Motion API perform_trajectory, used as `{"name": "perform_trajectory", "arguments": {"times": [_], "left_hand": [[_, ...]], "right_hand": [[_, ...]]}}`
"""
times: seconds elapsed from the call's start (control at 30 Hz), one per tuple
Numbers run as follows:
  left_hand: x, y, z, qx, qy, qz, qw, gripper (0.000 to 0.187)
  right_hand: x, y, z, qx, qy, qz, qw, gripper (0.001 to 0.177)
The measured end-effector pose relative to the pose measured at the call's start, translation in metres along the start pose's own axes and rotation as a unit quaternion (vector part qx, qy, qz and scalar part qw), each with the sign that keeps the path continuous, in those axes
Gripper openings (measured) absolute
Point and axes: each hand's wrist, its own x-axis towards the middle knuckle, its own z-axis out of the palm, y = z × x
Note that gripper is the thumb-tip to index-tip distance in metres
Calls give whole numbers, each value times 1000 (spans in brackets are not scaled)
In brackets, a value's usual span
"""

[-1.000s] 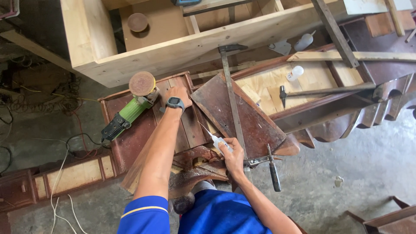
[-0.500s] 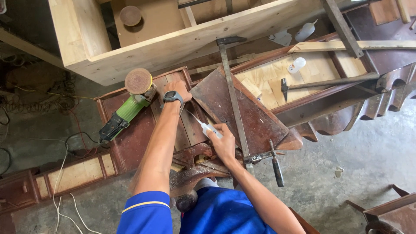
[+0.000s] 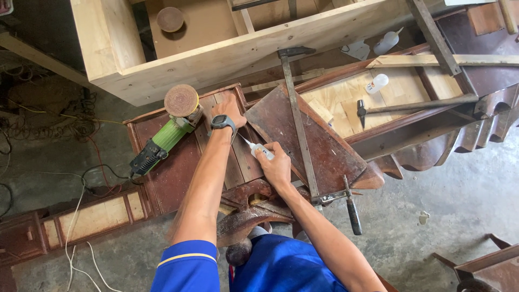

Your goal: The person applies wood glue from a white bottle to the edges of small wooden strips and joins them together on a workbench. The person handles multiple strips, aligns them, and presses them to form glued joints.

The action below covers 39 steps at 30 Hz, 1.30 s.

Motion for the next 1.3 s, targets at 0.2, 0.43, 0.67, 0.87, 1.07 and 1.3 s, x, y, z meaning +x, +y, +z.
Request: {"name": "perform_trajectory", "arguments": {"times": [0.2, 0.43, 0.67, 0.87, 1.07, 1.3], "left_hand": [[-16, 7, -19, -88, -14, -7, 996, 68], [-13, 4, -13, -71, -42, -14, 996, 92], [5, -5, 8, -16, -37, -18, 999, 97], [6, -8, 11, -2, -18, -5, 1000, 98], [-7, -4, -4, -76, -18, -11, 997, 98], [2, -8, 7, 6, -22, -4, 1000, 91]], "right_hand": [[3, -3, 5, -40, 3, -15, 999, 40], [-3, -9, 6, -64, 11, -47, 997, 42], [-4, -3, 12, -81, 16, -78, 994, 40], [-14, -12, 11, -87, 15, -93, 992, 40], [-16, -6, 15, -96, 10, -101, 990, 39], [-15, 2, 24, -99, 9, -97, 990, 37]]}}
